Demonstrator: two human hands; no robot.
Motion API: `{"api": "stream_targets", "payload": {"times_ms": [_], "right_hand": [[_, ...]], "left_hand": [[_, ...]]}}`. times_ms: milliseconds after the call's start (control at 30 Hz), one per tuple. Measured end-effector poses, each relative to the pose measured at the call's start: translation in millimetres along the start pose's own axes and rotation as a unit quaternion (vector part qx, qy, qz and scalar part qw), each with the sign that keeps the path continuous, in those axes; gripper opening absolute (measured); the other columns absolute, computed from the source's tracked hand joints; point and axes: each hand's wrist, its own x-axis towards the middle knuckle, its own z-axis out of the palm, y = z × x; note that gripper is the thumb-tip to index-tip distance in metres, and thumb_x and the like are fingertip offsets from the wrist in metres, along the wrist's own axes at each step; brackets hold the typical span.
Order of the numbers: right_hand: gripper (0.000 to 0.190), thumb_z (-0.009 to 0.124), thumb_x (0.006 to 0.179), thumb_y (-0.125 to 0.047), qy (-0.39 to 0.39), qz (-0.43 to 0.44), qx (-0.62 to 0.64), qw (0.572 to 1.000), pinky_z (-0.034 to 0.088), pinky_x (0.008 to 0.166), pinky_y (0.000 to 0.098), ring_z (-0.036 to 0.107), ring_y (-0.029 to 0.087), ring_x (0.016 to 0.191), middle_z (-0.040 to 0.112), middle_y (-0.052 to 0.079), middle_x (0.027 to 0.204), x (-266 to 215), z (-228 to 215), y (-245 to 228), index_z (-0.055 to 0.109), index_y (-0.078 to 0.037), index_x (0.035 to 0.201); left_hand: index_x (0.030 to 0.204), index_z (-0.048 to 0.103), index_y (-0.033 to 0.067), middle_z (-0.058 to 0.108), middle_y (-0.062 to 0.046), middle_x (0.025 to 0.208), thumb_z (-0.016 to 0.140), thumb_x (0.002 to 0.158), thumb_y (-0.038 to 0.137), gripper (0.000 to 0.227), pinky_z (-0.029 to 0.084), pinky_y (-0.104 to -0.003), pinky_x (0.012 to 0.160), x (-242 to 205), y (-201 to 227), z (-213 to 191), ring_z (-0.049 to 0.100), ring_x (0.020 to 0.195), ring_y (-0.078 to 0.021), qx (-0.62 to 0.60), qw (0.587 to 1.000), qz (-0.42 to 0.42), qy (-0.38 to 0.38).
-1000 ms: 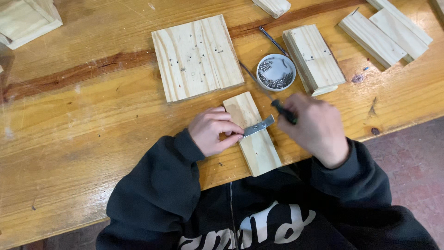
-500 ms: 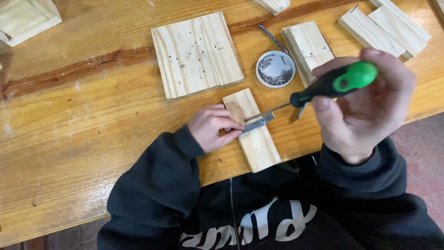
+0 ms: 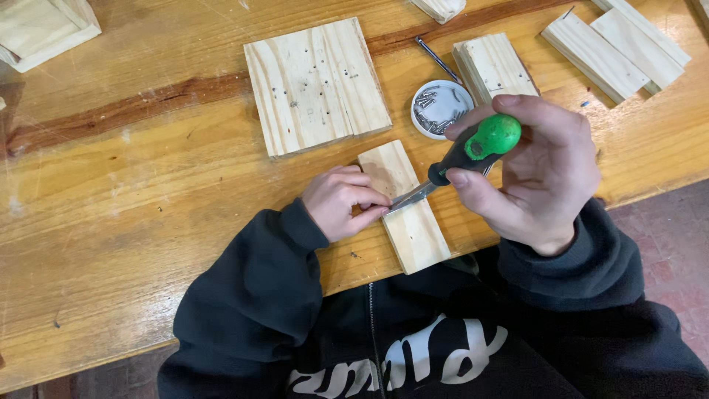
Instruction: The person assembles a small wooden box by attaching metal brackets to wooden planks using a screwdriver and screws. They align the brackets, insert screws, and tighten them to join the pieces together.
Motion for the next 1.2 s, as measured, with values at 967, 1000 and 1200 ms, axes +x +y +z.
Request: {"api": "stream_targets", "payload": {"times_ms": [967, 1000, 1200], "right_hand": [[0.060, 0.093, 0.090, -0.017, -0.066, -0.067, -0.087, 0.992, 0.055, 0.082, 0.0413, 0.066, 0.033, 0.097, 0.062, 0.025, 0.103, 23.3, 7.0, 7.2, 0.045, -0.006, 0.126], [0.053, 0.079, 0.095, -0.010, -0.091, -0.061, -0.019, 0.994, 0.061, 0.084, 0.0385, 0.067, 0.034, 0.102, 0.059, 0.026, 0.113, 27.6, 7.6, 6.8, 0.040, -0.005, 0.131], [0.052, 0.077, 0.093, -0.001, -0.091, -0.045, 0.011, 0.995, 0.057, 0.082, 0.0404, 0.067, 0.038, 0.102, 0.058, 0.029, 0.112, 28.1, 6.6, 7.7, 0.039, -0.003, 0.128]], "left_hand": [[0.095, 0.083, 0.0188, 0.063, 0.001, 0.070, 0.075, 0.093, 0.031, 0.015, 0.050, -0.042, 0.067, -3.0, -3.8, 3.7, 0.061, 0.071, -0.0258, 0.032, 0.999, -0.023, -0.022], [0.094, 0.083, 0.0191, 0.064, 0.001, 0.069, 0.074, 0.093, 0.032, 0.015, 0.050, -0.041, 0.068, -3.0, -3.7, 3.7, 0.061, 0.070, -0.0258, 0.035, 0.999, -0.023, -0.021], [0.095, 0.081, 0.0190, 0.065, 0.001, 0.071, 0.074, 0.091, 0.031, 0.014, 0.050, -0.041, 0.070, -1.4, -1.8, -1.4, 0.062, 0.071, -0.0253, 0.032, 0.999, -0.023, -0.036]]}}
